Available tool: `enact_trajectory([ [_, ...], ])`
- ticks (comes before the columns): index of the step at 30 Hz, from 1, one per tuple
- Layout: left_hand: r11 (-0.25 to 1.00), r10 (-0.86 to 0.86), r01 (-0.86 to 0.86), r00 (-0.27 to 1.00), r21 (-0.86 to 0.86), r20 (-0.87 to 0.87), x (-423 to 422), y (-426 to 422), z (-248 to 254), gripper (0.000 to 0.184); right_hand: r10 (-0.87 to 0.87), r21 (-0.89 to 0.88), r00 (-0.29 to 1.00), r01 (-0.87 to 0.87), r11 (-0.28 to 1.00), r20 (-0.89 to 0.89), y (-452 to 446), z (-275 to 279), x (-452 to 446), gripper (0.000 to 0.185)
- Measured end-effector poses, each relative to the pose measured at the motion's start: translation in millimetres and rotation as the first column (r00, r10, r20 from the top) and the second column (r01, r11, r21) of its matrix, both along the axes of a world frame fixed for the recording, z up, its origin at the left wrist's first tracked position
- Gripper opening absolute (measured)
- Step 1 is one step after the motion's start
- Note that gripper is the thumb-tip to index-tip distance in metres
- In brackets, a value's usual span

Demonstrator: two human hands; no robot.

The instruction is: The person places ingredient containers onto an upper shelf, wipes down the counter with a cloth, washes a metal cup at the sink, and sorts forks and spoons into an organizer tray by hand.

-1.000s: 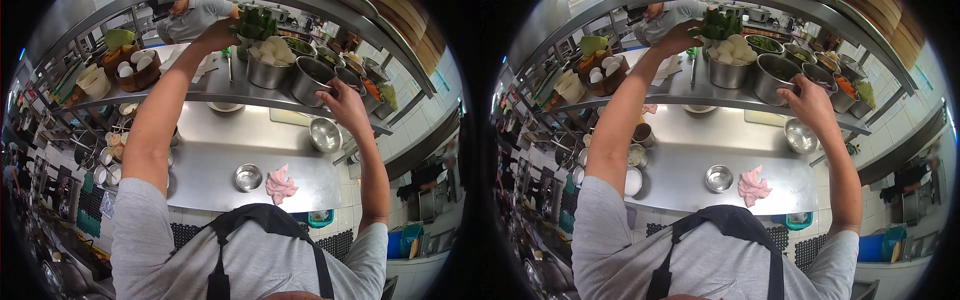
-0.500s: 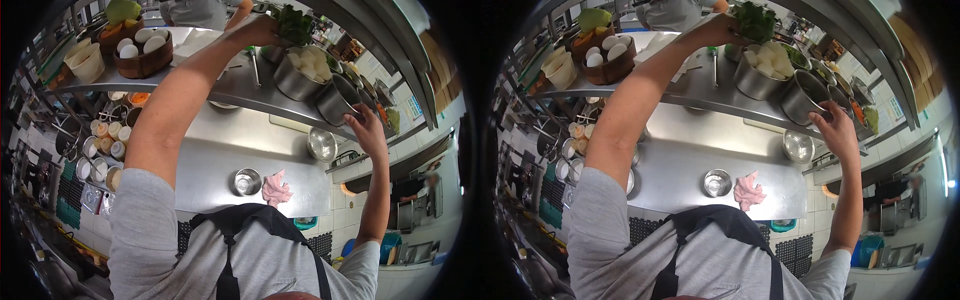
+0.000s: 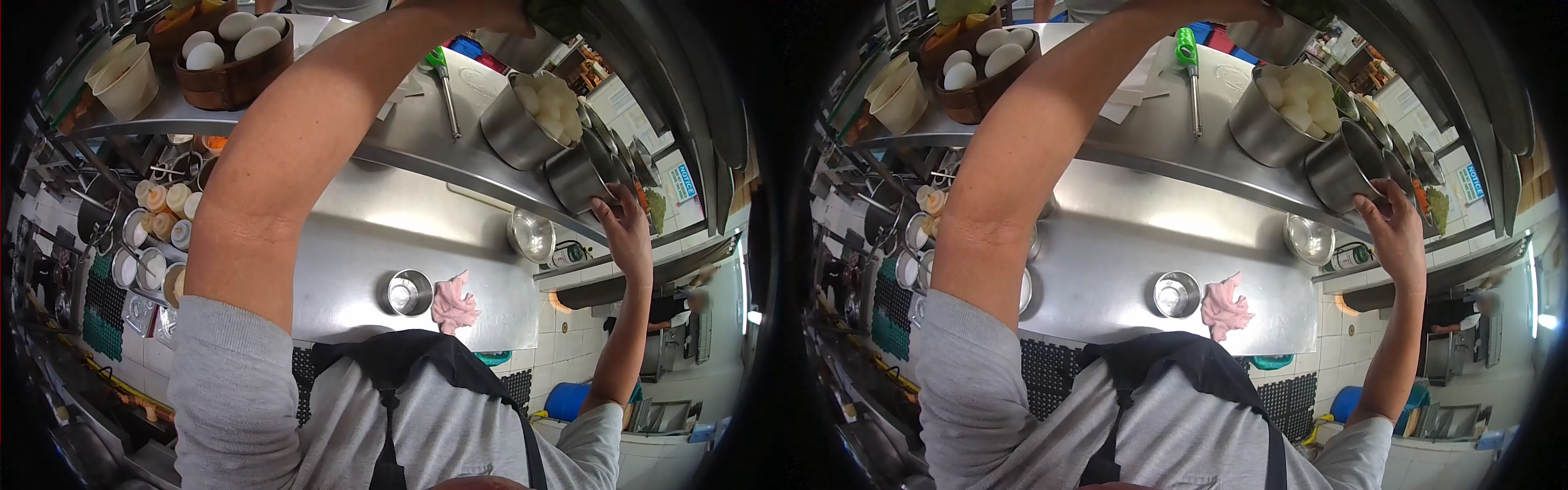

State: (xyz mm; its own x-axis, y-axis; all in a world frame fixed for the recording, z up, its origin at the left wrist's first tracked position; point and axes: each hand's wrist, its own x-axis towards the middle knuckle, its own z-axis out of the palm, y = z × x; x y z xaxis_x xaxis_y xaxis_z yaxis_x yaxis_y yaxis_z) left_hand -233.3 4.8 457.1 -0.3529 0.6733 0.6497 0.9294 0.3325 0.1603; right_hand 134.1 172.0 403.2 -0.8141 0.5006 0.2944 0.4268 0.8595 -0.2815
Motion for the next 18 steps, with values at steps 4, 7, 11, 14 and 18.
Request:
enact_trajectory([
  [4, 1.000, -0.025, 0.025, 0.999, -0.015, 0.049, 14, -15, -2, 0.047, 0.023, -0.019, 0.999, -0.024, 1.000, -0.026, 3, -2, -1, 0.054],
  [7, 0.991, -0.048, 0.027, 0.986, 0.131, 0.157, 26, -32, -8, 0.044, 0.049, -0.023, 0.997, -0.050, 0.998, -0.062, 3, -5, -2, 0.056],
  [11, 0.993, -0.079, 0.059, 0.976, 0.107, 0.201, 16, -16, -17, 0.041, 0.059, -0.077, 0.996, -0.064, 0.995, -0.063, 6, -8, -1, 0.062],
  [14, 0.996, -0.053, 0.043, 0.989, 0.080, 0.135, -6, 18, -36, 0.042, 0.042, -0.013, 0.993, -0.044, 0.999, -0.106, -3, -7, 6, 0.070],
  [18, 0.934, -0.083, 0.113, 0.991, 0.339, -0.100, -36, 62, -86, 0.047, 0.016, 0.137, 0.984, 0.009, 0.990, -0.179, -18, -5, 30, 0.074],
])
